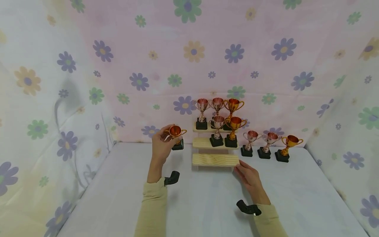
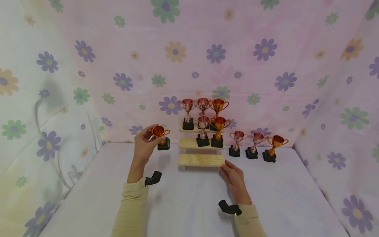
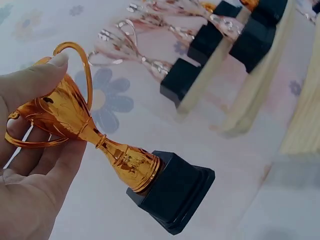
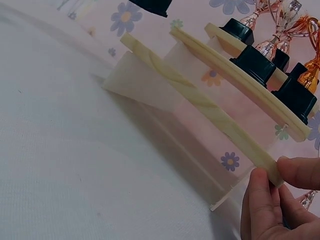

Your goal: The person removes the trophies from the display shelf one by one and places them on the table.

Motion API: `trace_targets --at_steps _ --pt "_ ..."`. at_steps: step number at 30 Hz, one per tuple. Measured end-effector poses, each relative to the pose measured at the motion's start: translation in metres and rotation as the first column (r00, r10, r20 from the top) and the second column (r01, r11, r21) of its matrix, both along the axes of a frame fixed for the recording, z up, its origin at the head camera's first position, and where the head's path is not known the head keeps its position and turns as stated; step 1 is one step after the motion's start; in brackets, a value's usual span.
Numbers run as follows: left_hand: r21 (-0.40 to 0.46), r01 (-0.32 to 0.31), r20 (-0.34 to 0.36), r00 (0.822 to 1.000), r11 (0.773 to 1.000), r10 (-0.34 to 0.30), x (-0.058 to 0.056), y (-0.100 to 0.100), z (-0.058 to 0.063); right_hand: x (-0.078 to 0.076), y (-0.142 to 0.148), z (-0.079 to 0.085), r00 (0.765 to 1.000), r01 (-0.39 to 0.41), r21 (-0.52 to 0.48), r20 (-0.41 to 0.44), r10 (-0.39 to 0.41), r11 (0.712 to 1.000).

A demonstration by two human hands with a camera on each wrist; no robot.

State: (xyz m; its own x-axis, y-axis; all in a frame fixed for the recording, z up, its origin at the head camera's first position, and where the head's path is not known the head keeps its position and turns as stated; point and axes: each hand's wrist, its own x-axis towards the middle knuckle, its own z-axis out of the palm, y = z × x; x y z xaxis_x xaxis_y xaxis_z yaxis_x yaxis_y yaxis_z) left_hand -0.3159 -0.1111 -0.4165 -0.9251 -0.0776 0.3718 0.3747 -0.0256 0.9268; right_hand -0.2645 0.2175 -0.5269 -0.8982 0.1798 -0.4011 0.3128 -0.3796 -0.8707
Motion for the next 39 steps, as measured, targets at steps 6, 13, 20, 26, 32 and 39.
trace_targets --at_steps 6,13,20,26,32,39 --pt "-0.083 0.0 0.071 0.997 0.997 0.006 -0.015 -0.006 -0.023 -0.001 0.001 -0.001 1.0 -0.013 -0.006 -0.006 0.013 1.0" --pt "-0.146 0.024 0.127 0.992 0.989 -0.005 -0.022 -0.009 -0.038 -0.002 -0.001 0.0 1.0 -0.015 0.002 -0.007 0.015 1.0" --pt "-0.162 0.063 0.128 0.991 0.985 -0.042 -0.034 -0.007 -0.046 -0.002 -0.001 -0.001 1.0 -0.023 0.001 -0.008 0.023 1.0" --pt "-0.103 0.034 0.148 0.989 0.994 -0.019 -0.061 -0.002 -0.072 -0.001 0.001 -0.001 1.0 -0.022 0.0 -0.004 0.022 1.0" --pt "-0.025 0.039 0.168 0.985 0.999 -0.035 -0.067 -0.002 -0.077 -0.001 0.003 -0.001 1.0 -0.022 0.003 -0.009 0.022 1.0" --pt "0.015 0.045 0.183 0.982 0.999 -0.047 -0.072 -0.003 -0.082 -0.002 0.003 -0.002 1.0 -0.022 0.003 -0.007 0.022 1.0"
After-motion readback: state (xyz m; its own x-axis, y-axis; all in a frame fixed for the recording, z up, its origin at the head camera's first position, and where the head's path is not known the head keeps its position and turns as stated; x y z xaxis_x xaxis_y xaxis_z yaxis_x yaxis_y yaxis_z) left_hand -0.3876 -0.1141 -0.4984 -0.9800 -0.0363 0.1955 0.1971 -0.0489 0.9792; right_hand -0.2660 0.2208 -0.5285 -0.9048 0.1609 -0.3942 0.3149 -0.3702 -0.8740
